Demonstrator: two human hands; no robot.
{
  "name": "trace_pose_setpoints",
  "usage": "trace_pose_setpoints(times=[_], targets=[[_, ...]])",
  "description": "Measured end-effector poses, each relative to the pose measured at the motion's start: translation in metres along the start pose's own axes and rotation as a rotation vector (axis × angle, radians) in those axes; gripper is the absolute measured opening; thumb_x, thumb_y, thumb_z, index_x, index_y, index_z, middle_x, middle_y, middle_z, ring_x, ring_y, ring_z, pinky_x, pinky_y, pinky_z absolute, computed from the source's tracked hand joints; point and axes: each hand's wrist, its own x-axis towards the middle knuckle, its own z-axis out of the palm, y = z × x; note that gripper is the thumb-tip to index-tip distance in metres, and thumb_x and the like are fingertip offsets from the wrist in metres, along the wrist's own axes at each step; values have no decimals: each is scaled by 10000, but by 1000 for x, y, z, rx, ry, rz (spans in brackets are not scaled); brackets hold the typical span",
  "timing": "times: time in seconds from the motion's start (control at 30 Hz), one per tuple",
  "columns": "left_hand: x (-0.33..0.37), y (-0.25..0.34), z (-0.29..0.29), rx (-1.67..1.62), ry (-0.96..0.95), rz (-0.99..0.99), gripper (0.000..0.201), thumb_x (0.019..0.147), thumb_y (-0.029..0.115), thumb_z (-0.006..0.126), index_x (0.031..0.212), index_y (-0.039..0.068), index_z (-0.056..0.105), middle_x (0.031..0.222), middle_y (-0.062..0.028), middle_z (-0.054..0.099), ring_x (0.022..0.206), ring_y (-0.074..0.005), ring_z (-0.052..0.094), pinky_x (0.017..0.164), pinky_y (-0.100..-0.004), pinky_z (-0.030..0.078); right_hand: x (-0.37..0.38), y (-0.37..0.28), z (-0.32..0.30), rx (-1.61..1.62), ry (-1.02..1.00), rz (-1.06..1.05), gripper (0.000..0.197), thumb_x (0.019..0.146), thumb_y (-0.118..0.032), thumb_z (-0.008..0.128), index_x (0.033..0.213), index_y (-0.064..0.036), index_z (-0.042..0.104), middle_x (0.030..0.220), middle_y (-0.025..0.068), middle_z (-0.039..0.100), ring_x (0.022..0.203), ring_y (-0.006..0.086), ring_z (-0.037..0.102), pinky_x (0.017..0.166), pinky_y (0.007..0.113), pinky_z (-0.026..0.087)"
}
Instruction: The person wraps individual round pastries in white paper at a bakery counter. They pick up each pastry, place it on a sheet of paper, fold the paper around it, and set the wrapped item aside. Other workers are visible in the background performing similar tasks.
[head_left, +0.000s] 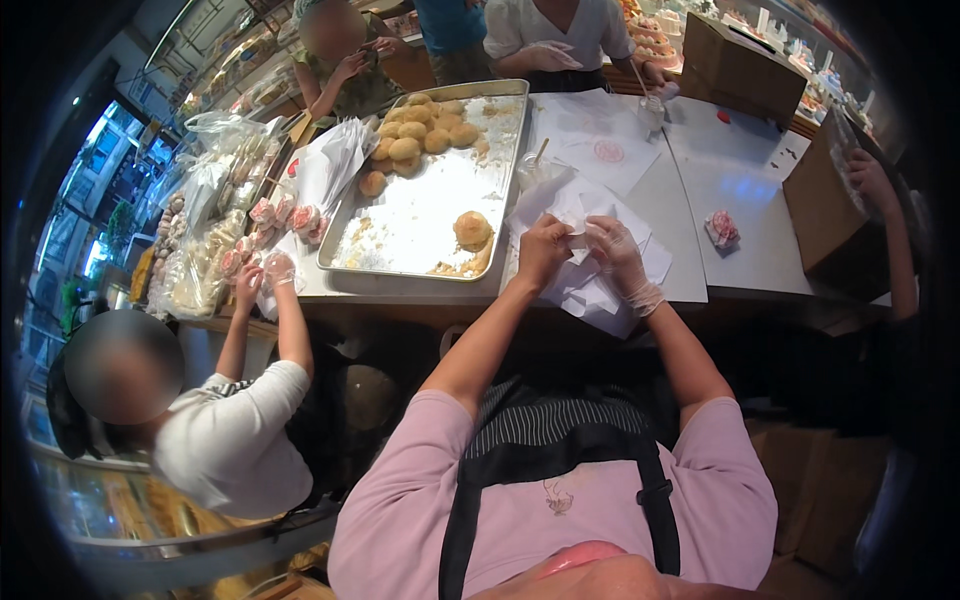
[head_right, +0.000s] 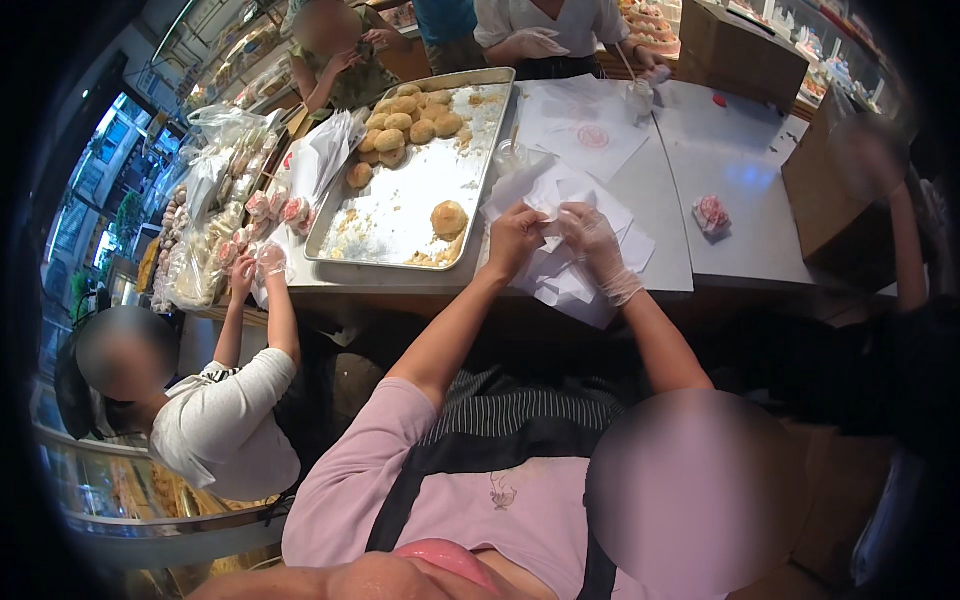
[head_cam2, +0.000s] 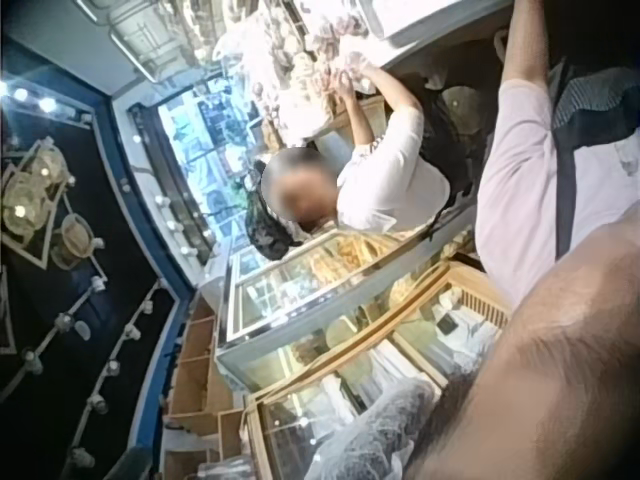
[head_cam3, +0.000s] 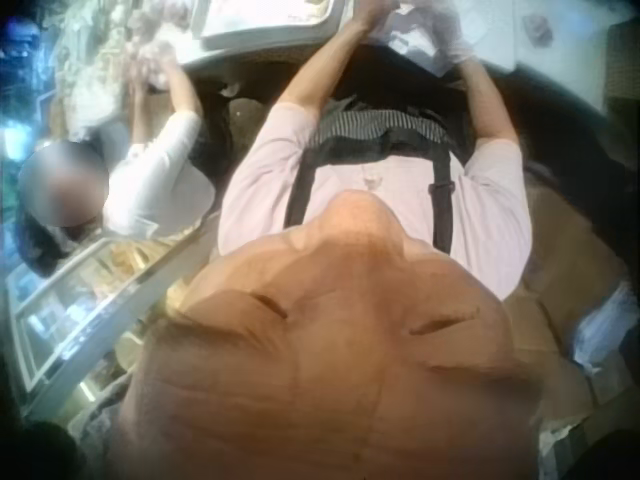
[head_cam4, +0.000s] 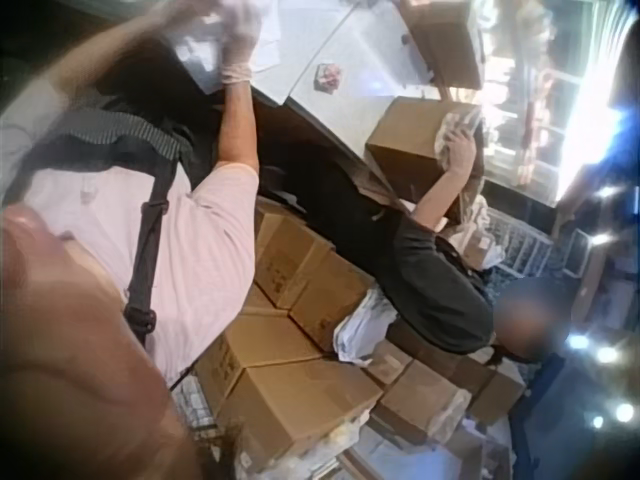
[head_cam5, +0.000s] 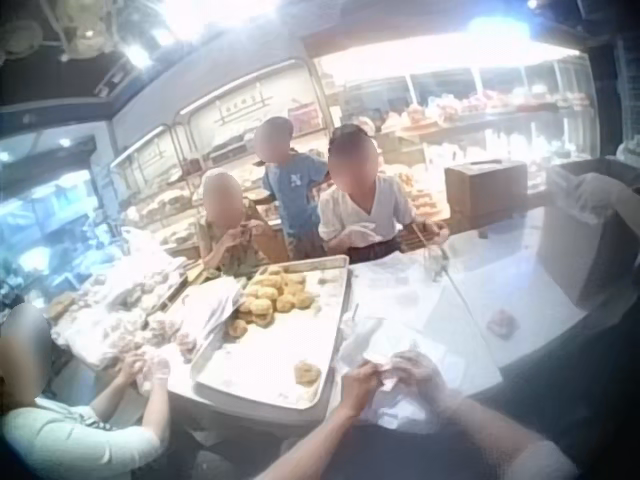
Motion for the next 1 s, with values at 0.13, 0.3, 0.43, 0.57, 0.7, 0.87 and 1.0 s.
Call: trace_pose_setpoints(times=[0.13, 0.3, 0.43, 0.57, 0.7, 0.87, 1.0], targets=[[-6, 5, -6, 196, -35, 222, 209, 723, 56, 720, 929, 82, 693, 833, -77, 635, 736, -275, 648, 639, -360, 521, 3, -6, -1, 142, 6, 75, 607, 706, 113, 608, 1272, -100, 558, 1247, 108, 583, 1137, 329, 563, 968, 385, 476], [-18, 14, -2, 147, 84, 347, 260, 747, 16, 703, 998, 58, 651, 853, -123, 608, 755, -301, 633, 671, -367, 525, -5, 16, 4, 293, -90, 133, 500, 740, 119, 586, 1191, -89, 644, 1180, 96, 652, 1178, 313, 561, 1001, 363, 459], [-41, 10, -3, 22, 224, -27, 212, 785, -40, 647, 978, 43, 625, 855, -131, 601, 725, -302, 625, 643, -361, 522, -10, 23, -1, 442, -125, 227, 451, 736, 145, 584, 1120, -68, 688, 1175, 90, 660, 1227, 294, 533, 1046, 347, 420], [-45, 3, -10, 120, 166, 186, 175, 776, -63, 627, 908, 51, 632, 847, -101, 611, 727, -273, 637, 629, -347, 523, -5, 21, -3, 479, -152, 214, 345, 777, 80, 637, 1089, -57, 695, 1157, 74, 668, 1233, 257, 532, 1054, 329, 413], [-50, 19, -9, 143, 41, 342, 208, 795, -35, 629, 994, 24, 651, 914, -120, 630, 785, -285, 653, 673, -345, 543, -9, 22, 4, 501, -67, 298, 187, 814, 11, 654, 981, -50, 710, 1073, 56, 685, 1169, 232, 570, 1006, 321, 447], [-66, 29, -13, 159, -168, 374, 422, 823, 178, 688, 1163, -41, 567, 1121, -221, 587, 1020, -362, 590, 893, -407, 489, -1, 9, 10, 507, -3, 324, 103, 803, -34, 681, 903, -39, 705, 1007, 55, 685, 1095, 217, 589, 963, 327, 460], [-68, 33, -14, 169, -221, 355, 456, 807, 157, 675, 1190, -51, 540, 1175, -241, 558, 1088, -386, 551, 941, -422, 459, 0, 7, 15, 532, 39, 362, 85, 794, -49, 695, 875, -24, 695, 987, 74, 680, 1064, 218, 591, 936, 331, 466]])
